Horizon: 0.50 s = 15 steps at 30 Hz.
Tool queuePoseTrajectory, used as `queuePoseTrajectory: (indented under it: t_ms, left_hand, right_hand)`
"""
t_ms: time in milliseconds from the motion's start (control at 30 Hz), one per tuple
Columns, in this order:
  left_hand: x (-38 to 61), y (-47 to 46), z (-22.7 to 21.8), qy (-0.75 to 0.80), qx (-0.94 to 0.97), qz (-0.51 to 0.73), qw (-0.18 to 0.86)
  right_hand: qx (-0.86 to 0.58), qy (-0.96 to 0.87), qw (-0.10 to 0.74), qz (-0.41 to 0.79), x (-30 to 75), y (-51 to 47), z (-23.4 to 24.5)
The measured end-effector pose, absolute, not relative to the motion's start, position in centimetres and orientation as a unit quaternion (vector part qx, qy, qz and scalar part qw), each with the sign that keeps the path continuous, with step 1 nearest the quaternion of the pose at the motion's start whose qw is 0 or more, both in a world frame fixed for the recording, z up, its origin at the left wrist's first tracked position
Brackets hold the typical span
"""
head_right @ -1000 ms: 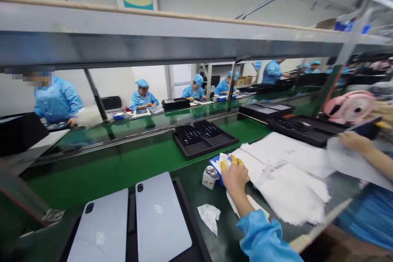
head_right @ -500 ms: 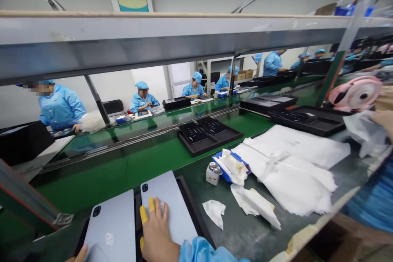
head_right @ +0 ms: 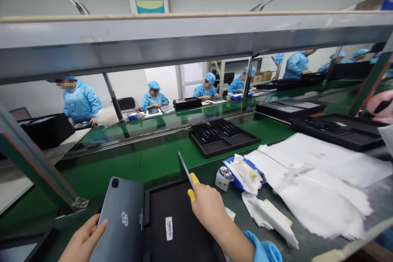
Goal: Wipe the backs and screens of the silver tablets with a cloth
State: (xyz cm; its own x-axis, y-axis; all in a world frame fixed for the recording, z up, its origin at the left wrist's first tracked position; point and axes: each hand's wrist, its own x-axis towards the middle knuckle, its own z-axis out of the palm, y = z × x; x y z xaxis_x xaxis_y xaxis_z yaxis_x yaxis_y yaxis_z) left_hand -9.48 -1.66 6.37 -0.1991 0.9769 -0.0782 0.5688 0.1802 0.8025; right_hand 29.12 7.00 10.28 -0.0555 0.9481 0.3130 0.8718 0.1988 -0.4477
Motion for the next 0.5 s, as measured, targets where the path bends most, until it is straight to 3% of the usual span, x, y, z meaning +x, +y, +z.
queuePoseTrajectory:
  t_ms: [133,233,300,400,500]
  left_hand:
    - [-7.9,-1.5,9.9,0.756,0.55,0.256,0.244]
    - [-6.5,-0.6,12.5,0.797,0.59,0.085,0.096]
    - [-4.9,0.5,13.1,0.799,0.598,0.035,0.055]
    - [-1.7,2.2,11.5,0.798,0.601,0.031,0.047]
    - [0.9,3.2,8.1,0.79,0.607,0.064,0.049]
  right_hand:
    - [-0.615,-0.685,0.353,0.168,31.6,7.6,10.1]
    - [-0.567,-0.614,0.447,0.318,31.0,7.6,8.3]
    - [-0.513,-0.542,0.497,0.442,29.3,8.0,5.9]
    - [-0.463,-0.466,0.504,0.562,26.3,8.9,1.7]
    - [-0.472,-0.46,0.486,0.573,24.7,9.7,-1.7]
